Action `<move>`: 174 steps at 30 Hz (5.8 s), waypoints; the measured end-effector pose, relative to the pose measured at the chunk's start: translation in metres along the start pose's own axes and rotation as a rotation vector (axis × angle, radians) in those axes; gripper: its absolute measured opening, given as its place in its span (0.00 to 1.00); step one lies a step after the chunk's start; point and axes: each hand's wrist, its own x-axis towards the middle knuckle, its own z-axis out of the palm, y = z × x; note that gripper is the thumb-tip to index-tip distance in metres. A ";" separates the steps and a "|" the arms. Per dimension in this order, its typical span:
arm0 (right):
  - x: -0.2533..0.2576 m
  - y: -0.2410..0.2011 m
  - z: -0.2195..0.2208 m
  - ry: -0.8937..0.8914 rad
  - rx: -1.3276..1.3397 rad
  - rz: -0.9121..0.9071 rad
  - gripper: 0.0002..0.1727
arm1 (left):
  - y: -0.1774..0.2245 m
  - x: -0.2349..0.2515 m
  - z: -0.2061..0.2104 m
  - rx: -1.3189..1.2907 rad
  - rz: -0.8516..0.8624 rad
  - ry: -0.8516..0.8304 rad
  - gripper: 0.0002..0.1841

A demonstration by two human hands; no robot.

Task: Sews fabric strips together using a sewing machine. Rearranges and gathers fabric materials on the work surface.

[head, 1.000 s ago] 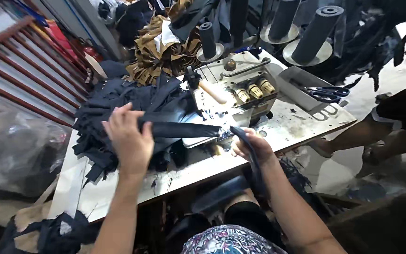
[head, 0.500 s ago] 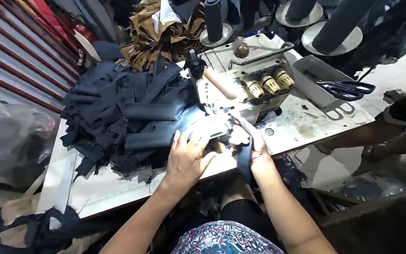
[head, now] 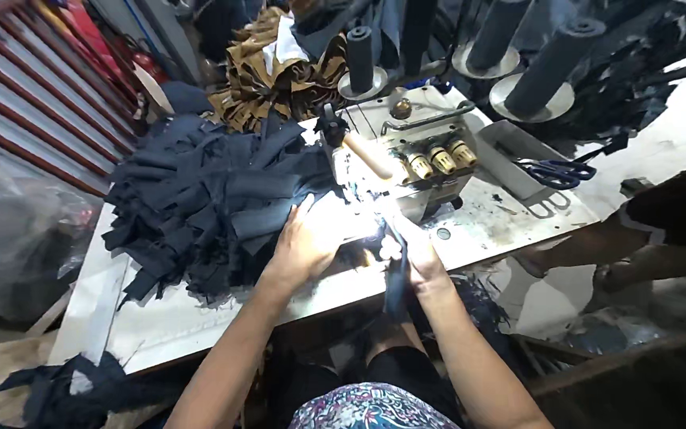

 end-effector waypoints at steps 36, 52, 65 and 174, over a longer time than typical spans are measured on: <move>-0.023 0.004 -0.026 -0.348 0.002 0.178 0.14 | -0.007 -0.038 0.025 0.116 0.120 0.129 0.36; 0.006 -0.012 -0.005 0.075 0.408 0.066 0.24 | 0.033 -0.021 0.032 0.102 0.026 0.186 0.31; -0.066 -0.008 0.025 -0.100 -0.134 -0.130 0.19 | 0.056 -0.027 -0.005 -0.232 -0.027 0.223 0.30; -0.011 -0.009 -0.014 -0.082 -0.007 -0.049 0.21 | 0.015 -0.011 -0.003 -0.068 -0.043 0.025 0.33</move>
